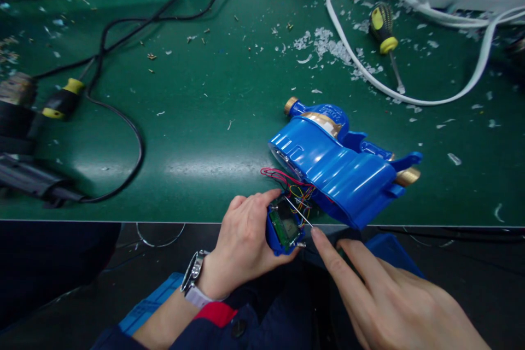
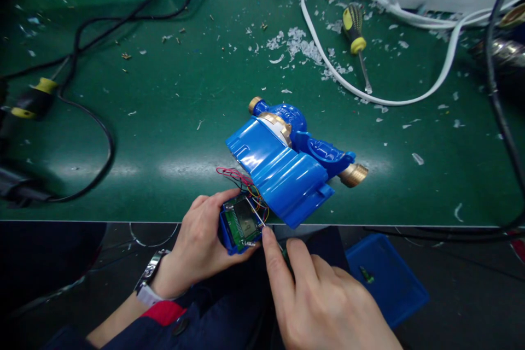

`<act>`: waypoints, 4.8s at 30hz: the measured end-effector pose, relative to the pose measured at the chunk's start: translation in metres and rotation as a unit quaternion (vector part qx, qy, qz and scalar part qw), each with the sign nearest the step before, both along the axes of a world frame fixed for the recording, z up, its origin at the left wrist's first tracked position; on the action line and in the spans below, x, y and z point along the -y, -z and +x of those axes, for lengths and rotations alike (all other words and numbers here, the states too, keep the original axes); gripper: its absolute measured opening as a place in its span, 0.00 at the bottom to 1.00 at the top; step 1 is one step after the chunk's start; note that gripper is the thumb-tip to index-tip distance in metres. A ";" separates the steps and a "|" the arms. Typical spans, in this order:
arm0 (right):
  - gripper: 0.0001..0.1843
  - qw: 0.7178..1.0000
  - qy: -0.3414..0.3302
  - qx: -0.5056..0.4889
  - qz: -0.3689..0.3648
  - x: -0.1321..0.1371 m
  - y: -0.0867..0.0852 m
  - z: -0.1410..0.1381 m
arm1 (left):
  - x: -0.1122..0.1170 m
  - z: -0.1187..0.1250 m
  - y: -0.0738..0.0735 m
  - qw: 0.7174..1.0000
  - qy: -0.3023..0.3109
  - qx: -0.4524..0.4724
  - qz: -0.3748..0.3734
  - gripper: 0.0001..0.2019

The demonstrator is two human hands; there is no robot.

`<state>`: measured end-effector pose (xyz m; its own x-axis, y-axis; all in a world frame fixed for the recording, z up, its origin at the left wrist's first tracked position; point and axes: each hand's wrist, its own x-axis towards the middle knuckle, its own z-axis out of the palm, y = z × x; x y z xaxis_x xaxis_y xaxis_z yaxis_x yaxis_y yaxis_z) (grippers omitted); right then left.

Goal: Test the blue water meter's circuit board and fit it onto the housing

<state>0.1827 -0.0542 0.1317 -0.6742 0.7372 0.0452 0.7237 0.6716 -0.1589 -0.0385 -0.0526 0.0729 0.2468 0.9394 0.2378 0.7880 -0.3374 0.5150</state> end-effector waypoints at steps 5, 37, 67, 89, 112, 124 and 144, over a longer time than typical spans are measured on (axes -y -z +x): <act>0.29 0.999 -0.011 0.031 0.001 -0.004 -0.004 -0.003 | -0.002 0.001 -0.001 1.000 0.004 -0.009 -0.005 0.30; 0.37 0.995 -0.094 0.035 -0.004 -0.031 -0.028 -0.023 | -0.003 0.000 0.003 1.000 0.013 -0.026 0.009 0.28; 0.28 0.993 -0.059 -0.063 -0.079 -0.029 -0.003 0.000 | -0.005 -0.002 0.001 0.999 0.023 -0.017 0.016 0.27; 0.29 0.954 -0.119 -0.212 -0.177 -0.060 0.003 0.044 | -0.034 -0.023 -0.020 0.977 0.169 0.123 0.052 0.38; 0.25 0.984 -0.077 -0.124 -0.106 -0.048 -0.033 0.041 | -0.035 -0.013 -0.034 0.982 0.157 0.043 0.094 0.35; 0.21 0.946 -0.146 -0.164 -0.237 -0.103 -0.060 0.057 | -0.053 -0.015 -0.053 0.961 0.241 0.112 0.080 0.36; 0.07 0.894 0.035 -0.351 -0.277 -0.075 -0.035 0.078 | -0.042 -0.016 -0.041 0.967 0.185 0.174 0.010 0.43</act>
<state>0.2604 0.0208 0.1670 -0.5742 0.8169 0.0539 0.3531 0.3065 -0.8839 -0.0547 -0.0110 0.1143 0.4664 0.7968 0.3842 0.3912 -0.5753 0.7183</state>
